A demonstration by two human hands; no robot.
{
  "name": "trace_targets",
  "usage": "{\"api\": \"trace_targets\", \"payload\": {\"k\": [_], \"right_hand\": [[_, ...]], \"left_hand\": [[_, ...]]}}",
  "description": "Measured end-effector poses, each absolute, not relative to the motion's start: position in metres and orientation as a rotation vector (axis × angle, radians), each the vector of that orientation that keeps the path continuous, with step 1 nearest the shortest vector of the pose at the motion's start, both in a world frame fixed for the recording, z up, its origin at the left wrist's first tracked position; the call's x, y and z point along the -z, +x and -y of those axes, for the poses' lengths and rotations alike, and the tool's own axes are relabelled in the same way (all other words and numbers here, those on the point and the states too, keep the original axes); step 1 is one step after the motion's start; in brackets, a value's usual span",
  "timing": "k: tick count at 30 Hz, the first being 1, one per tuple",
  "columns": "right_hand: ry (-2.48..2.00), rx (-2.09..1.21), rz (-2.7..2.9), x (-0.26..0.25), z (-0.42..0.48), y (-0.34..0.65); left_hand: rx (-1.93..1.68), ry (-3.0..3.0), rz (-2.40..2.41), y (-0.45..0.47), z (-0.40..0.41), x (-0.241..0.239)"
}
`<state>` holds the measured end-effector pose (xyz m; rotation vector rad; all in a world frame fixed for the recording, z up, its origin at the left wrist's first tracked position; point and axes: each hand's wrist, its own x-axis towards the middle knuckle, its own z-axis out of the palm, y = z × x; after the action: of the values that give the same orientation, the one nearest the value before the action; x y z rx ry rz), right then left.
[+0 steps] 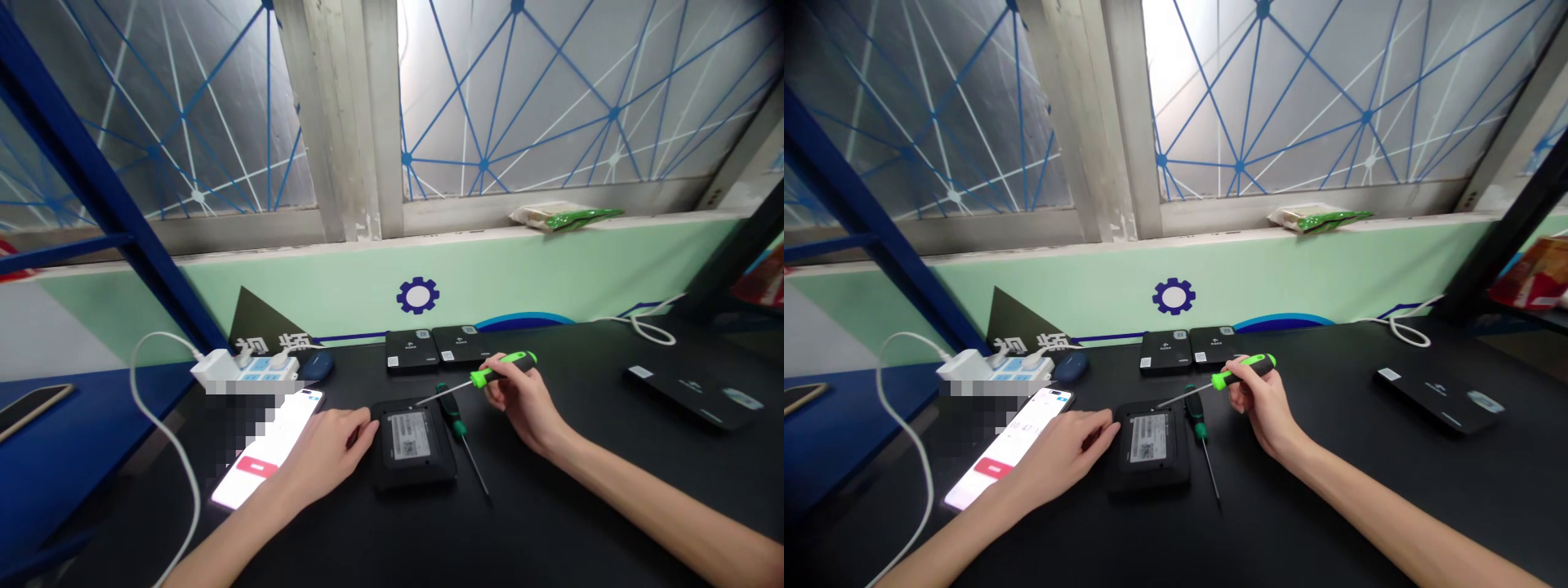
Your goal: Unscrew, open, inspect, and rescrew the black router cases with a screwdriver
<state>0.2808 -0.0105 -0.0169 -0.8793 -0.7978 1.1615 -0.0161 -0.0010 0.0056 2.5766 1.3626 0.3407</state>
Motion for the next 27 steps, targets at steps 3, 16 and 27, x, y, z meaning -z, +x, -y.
{"api": "trace_targets", "payload": {"k": [3, 16, 27], "right_hand": [[-0.882, -1.109, 0.836, 0.012, 0.010, 0.286], [-0.954, -1.062, 0.827, 0.007, 0.005, 0.295], [-1.014, -0.946, 0.923, 0.015, 0.001, 0.299]], "left_hand": [[-0.344, 2.587, -1.366, -0.016, 0.001, -0.005], [-0.339, 2.566, -1.357, -0.015, 0.001, -0.008], [-0.301, 2.589, -1.354, -0.017, 0.000, -0.004]]}}
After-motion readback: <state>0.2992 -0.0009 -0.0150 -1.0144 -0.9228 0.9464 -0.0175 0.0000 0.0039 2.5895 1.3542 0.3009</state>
